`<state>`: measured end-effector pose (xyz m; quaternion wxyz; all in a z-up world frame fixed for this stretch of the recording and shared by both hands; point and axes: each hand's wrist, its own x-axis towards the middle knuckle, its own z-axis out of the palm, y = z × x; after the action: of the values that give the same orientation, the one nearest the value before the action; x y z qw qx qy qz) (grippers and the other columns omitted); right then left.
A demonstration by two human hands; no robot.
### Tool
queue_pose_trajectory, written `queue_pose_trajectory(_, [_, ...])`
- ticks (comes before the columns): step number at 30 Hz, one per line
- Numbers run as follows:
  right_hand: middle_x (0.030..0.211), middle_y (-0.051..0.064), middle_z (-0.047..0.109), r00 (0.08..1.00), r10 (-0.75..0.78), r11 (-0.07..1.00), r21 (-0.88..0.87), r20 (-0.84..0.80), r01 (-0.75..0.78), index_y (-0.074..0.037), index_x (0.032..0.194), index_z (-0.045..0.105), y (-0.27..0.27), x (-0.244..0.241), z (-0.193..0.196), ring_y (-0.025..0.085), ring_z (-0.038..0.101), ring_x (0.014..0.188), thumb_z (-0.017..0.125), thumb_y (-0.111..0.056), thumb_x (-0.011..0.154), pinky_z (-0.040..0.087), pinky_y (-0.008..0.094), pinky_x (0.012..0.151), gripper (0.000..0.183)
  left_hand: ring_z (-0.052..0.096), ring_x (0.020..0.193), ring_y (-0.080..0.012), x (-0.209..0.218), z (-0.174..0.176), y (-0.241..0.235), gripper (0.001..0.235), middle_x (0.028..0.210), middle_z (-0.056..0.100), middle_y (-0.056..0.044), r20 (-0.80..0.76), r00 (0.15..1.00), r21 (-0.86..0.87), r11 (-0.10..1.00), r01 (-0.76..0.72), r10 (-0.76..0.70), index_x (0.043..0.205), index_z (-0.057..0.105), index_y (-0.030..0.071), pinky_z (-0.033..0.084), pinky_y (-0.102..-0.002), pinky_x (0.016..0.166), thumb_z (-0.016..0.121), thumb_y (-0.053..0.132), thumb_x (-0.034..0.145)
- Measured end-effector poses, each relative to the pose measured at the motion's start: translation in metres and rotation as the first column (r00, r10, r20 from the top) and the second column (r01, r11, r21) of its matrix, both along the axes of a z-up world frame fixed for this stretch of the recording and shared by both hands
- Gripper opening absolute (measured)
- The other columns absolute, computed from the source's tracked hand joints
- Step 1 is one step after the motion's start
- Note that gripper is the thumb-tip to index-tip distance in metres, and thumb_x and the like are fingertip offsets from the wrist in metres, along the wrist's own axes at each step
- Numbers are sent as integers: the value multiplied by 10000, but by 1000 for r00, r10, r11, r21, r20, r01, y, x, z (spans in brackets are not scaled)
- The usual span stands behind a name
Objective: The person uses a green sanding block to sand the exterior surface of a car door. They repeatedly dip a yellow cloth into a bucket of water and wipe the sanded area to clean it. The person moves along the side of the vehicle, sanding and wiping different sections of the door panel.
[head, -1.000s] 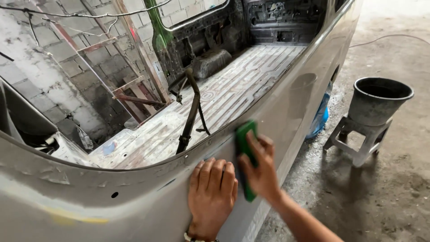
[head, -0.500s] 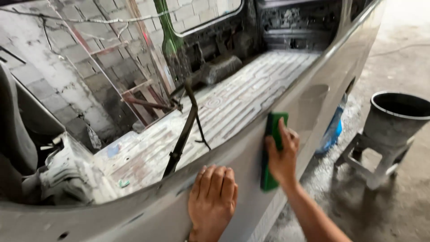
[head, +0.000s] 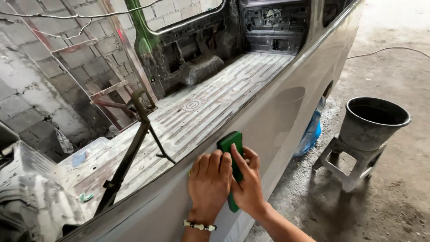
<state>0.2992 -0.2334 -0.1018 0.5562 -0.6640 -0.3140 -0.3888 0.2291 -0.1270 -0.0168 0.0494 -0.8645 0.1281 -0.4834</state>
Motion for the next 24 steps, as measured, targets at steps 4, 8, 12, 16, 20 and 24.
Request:
queue_pose_trajectory(4, [1391, 227, 440, 999, -39, 997, -71, -24, 37, -137, 1501, 502, -21, 52, 4, 364, 468, 1280, 699, -94, 902, 430, 444, 1073, 632, 645, 978, -270, 24, -1, -10, 258, 1064, 674, -81, -4, 1000, -3, 1000, -2, 2, 1105, 659, 72, 504, -439, 974, 710, 169, 872])
queue_pose_trajectory(8, [1365, 203, 464, 958, -84, 995, 20, -274, 93, -162, 1533, 505, -27, 74, -8, 340, 513, 1236, 673, -101, 963, 513, 410, 1032, 597, 660, 977, -266, 42, -1, -20, 244, 1064, 686, -75, 21, 1000, -52, 999, -3, 4, 1101, 662, 78, 516, -436, 957, 708, 160, 876])
queue_pose_trajectory(12, [1382, 208, 492, 996, -32, 991, -133, -85, 20, -179, 1493, 536, -36, 56, 1, 331, 515, 1238, 674, -5, 871, 482, 421, 1000, 660, 664, 961, -304, 59, 0, -32, 282, 1046, 693, -100, 57, 998, -142, 990, -9, 17, 1100, 668, 66, 534, -437, 916, 722, 167, 843])
queue_pose_trajectory(16, [1384, 137, 559, 990, -138, 984, -112, -2, 137, -133, 1572, 457, -62, 136, 15, 335, 506, 1304, 715, -95, 937, 422, 457, 1117, 687, 678, 957, -292, 61, 3, -39, 215, 1051, 709, -85, 99, 993, -141, 988, -55, 69, 1091, 668, 72, 551, -427, 930, 707, 116, 885])
queue_pose_trajectory(20, [1363, 171, 506, 962, -102, 994, 17, -252, 110, -152, 1533, 499, -61, 122, 8, 320, 525, 1150, 688, -119, 943, 469, 432, 933, 620, 710, 913, -300, 75, -4, -45, 127, 975, 717, -84, 209, 971, -191, 978, -78, 119, 1009, 707, 79, 578, -439, 880, 662, 102, 892])
queue_pose_trajectory(24, [1377, 183, 470, 1000, -3, 1000, -12, 19, 3, -125, 1511, 502, -60, 138, -12, 282, 531, 1178, 692, -132, 921, 507, 385, 983, 620, 730, 877, -276, 111, -21, -51, 159, 932, 717, -99, 241, 967, -83, 995, -62, 80, 970, 727, 57, 591, -464, 857, 651, 195, 945])
